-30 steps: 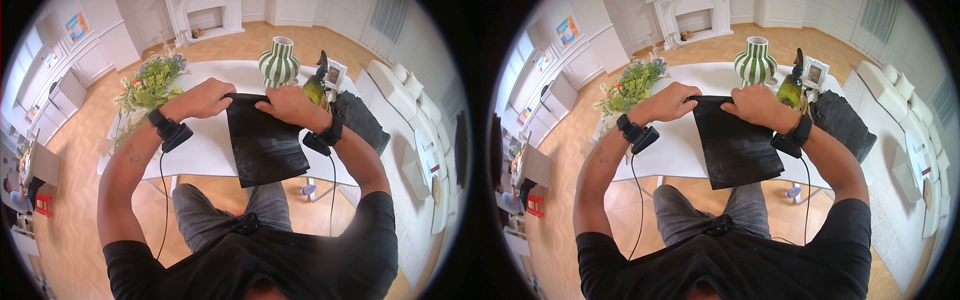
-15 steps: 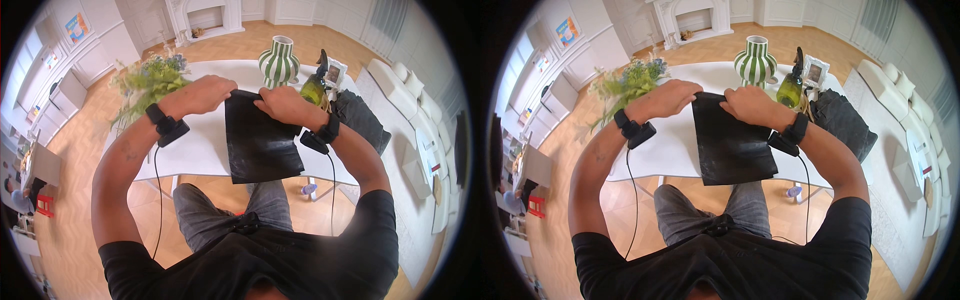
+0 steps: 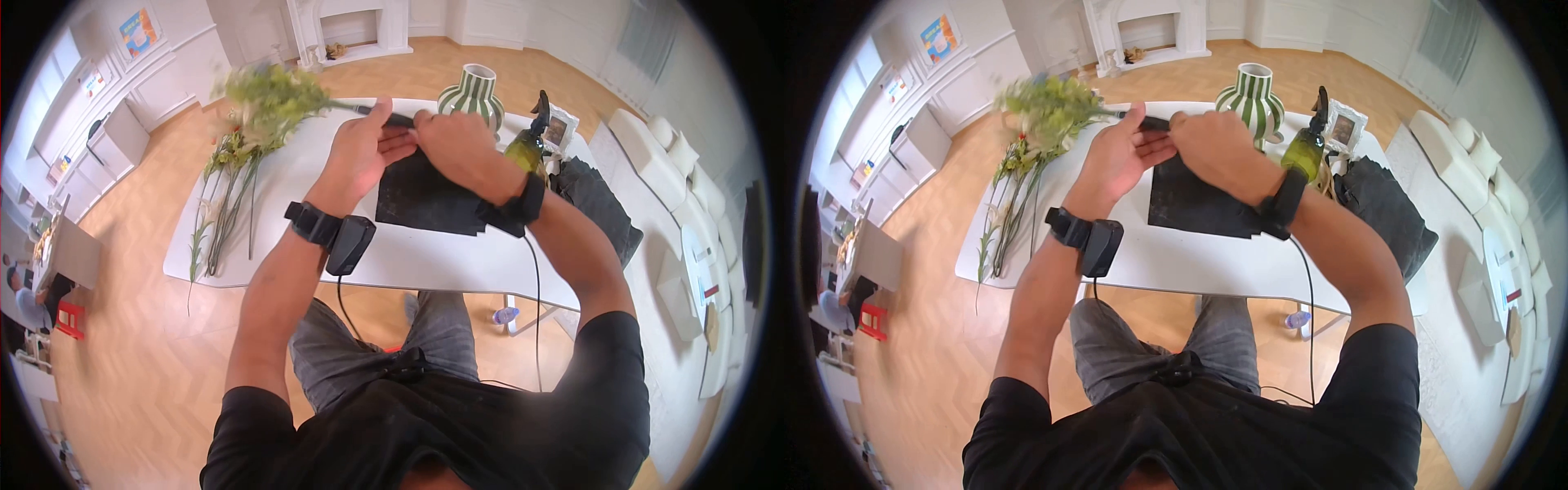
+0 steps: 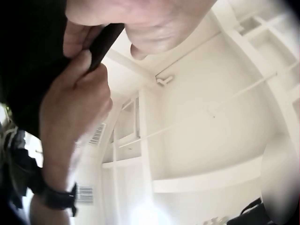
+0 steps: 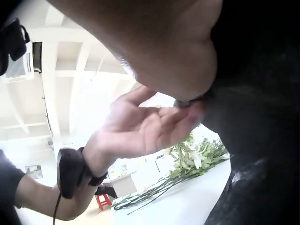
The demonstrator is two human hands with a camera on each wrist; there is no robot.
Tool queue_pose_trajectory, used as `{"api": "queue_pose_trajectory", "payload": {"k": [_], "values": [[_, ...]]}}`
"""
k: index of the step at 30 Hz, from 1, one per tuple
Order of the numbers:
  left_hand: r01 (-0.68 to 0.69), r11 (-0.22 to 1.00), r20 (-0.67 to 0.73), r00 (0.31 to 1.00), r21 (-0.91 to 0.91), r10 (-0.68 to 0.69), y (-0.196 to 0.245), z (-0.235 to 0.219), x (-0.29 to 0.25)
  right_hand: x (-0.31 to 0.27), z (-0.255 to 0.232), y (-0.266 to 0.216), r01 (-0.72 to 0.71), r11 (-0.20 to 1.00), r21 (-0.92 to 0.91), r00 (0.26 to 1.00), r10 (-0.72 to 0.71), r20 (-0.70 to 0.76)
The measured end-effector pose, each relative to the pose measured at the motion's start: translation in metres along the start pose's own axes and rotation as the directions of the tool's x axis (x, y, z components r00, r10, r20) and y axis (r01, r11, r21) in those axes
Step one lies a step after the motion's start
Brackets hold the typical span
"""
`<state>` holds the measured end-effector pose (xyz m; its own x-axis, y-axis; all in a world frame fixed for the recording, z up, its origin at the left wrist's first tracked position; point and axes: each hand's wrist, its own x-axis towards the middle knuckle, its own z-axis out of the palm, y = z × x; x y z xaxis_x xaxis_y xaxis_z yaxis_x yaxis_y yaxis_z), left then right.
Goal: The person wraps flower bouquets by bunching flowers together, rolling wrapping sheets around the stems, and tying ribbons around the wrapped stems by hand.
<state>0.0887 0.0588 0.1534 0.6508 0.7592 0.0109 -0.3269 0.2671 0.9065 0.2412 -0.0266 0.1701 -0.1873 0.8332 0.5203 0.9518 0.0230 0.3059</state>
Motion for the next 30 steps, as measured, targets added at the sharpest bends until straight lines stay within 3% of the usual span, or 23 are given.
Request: {"api": "queue_pose_trajectory", "payload": {"k": [2,6,14,17,19,20,22,23,24,25,26,27,28,29,30], "values": [[-0.058,0.946,-0.035,0.998,-0.320,0.050,-0.011,-0.006,0.008,-0.003,0.004,-0.008,0.021,0.998,-0.058,0.999,-0.023,-0.024],[-0.140,0.859,-0.163,0.984,-0.493,0.066,-0.017,-0.024,0.009,-0.014,0.014,-0.018,0.058,0.996,-0.068,0.992,-0.065,-0.105],[-0.134,0.832,-0.177,0.983,-0.538,0.043,-0.034,-0.031,0.009,-0.017,0.027,-0.032,0.069,0.997,-0.030,0.996,-0.070,-0.047],[-0.240,0.836,-0.220,0.964,-0.494,0.147,-0.035,-0.037,0.005,-0.025,0.023,-0.039,0.061,0.998,0.021,0.996,-0.060,-0.067],[-0.343,0.805,-0.200,0.939,-0.485,0.280,-0.030,-0.043,-0.001,-0.033,0.015,-0.039,0.128,0.968,0.216,0.923,-0.037,-0.382],[-0.344,0.805,-0.202,0.938,-0.483,0.280,-0.028,-0.049,-0.004,-0.041,0.014,-0.038,0.129,0.967,0.218,0.923,-0.037,-0.383],[-0.362,0.780,-0.091,0.925,-0.510,0.370,-0.024,-0.060,-0.013,-0.065,0.011,-0.029,-0.110,0.808,0.579,0.830,0.396,-0.394],[-0.363,0.781,-0.093,0.925,-0.508,0.369,-0.027,-0.068,-0.015,-0.077,0.016,-0.023,-0.110,0.806,0.582,0.830,0.397,-0.393],[-0.350,0.789,-0.094,0.931,-0.506,0.353,-0.034,-0.077,-0.017,-0.091,0.028,-0.017,-0.240,0.430,0.870,0.752,0.650,-0.114],[-0.333,0.797,-0.092,0.938,-0.504,0.334,-0.039,-0.083,-0.019,-0.104,0.038,-0.013,-0.306,-0.050,0.951,0.630,0.738,0.242],[-0.324,0.803,-0.087,0.942,-0.501,0.325,-0.041,-0.084,-0.022,-0.114,0.047,-0.011,-0.309,-0.057,0.949,0.621,0.744,0.247],[-0.295,0.810,-0.061,0.949,-0.507,0.308,-0.045,-0.085,-0.025,-0.125,0.054,-0.009,-0.302,-0.485,0.821,0.614,0.560,0.557],[-0.268,0.815,-0.036,0.956,-0.514,0.292,-0.050,-0.084,-0.028,-0.131,0.056,-0.010,-0.288,-0.808,0.514,0.612,0.258,0.748],[-0.260,0.816,-0.036,0.958,-0.516,0.283,-0.053,-0.084,-0.030,-0.132,0.061,-0.016,-0.272,-0.865,0.421,0.677,0.139,0.723],[-0.244,0.826,0.001,0.959,-0.508,0.284,-0.056,-0.084,-0.032,-0.133,0.063,-0.019,-0.184,-0.922,0.340,0.700,0.120,0.704]]}}
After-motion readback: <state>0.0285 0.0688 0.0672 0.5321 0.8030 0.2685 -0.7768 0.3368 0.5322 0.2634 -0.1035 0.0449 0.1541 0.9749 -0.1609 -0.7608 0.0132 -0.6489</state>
